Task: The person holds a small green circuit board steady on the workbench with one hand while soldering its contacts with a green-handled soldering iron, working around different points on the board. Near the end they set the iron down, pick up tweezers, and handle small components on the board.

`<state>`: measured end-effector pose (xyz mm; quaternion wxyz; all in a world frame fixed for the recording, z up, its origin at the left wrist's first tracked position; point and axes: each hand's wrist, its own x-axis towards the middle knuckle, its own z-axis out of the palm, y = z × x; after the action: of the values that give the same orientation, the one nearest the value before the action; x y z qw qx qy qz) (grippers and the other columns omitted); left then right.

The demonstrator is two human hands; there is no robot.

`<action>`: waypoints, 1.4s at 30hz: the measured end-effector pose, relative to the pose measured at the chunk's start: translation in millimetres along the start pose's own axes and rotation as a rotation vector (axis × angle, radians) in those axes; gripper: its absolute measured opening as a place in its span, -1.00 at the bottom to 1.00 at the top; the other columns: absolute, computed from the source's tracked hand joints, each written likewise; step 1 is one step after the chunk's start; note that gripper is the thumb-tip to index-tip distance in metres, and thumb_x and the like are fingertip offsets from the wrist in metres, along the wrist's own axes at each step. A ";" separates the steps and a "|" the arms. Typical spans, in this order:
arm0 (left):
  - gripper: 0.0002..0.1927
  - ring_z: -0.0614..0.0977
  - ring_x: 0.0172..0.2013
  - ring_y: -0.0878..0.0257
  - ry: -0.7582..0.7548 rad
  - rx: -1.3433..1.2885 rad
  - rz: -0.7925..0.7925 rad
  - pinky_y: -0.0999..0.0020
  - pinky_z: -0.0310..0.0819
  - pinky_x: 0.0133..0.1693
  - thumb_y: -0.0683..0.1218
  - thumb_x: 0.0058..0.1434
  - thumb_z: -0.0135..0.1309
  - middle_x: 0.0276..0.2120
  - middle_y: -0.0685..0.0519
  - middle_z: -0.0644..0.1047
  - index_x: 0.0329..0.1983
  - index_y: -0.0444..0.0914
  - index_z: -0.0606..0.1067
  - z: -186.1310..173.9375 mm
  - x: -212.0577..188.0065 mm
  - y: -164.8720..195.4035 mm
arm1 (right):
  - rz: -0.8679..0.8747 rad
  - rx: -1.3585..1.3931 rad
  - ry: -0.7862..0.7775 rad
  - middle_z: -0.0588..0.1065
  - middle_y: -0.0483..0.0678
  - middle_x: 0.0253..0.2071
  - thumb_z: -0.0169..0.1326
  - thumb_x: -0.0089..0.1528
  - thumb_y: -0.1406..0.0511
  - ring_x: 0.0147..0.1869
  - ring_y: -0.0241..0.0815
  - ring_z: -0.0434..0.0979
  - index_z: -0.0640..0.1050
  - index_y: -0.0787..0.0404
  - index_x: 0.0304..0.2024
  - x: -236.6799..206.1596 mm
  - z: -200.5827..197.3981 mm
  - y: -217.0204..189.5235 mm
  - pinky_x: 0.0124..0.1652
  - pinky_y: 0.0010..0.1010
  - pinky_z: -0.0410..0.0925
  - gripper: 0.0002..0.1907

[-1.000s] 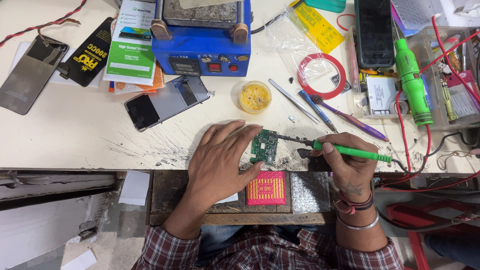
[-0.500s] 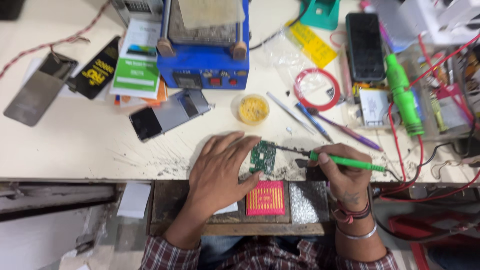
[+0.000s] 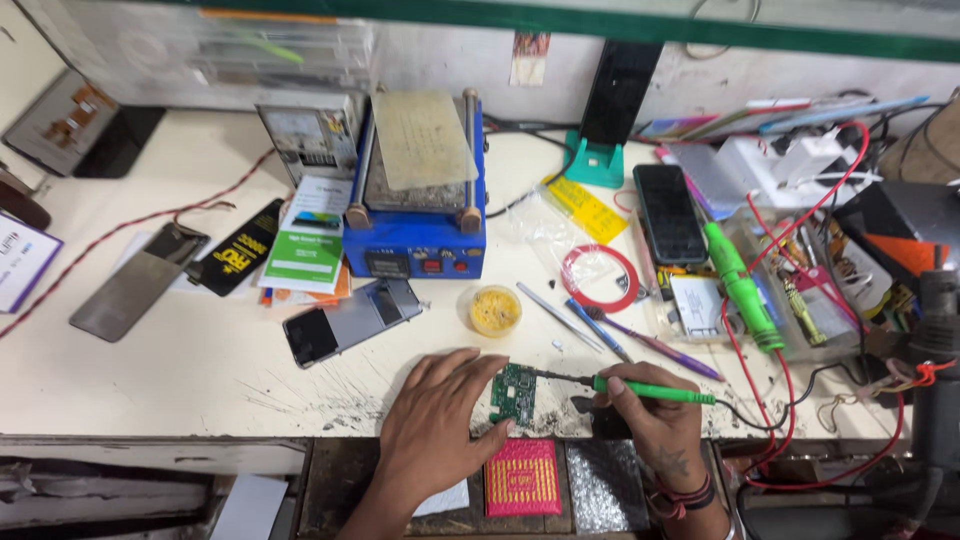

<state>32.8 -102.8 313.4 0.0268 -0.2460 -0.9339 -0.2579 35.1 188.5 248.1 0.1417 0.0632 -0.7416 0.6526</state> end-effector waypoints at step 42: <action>-0.21 0.26 0.35 0.13 -0.080 0.036 -0.073 0.10 -0.08 0.39 0.21 0.16 0.18 0.29 0.00 0.40 0.40 -0.11 0.24 -47.6 -119.1 78.3 | 0.007 0.109 0.079 0.59 -0.02 -0.47 0.23 0.21 0.43 -0.41 -0.31 0.55 0.65 0.41 -0.25 -109.9 0.1 -75.6 -0.39 -0.50 0.41 -0.89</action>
<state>170.8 -121.0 370.2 -0.0156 -0.2215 -0.9471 -0.2317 160.8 167.7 287.8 0.1649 0.0426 -0.6990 0.6945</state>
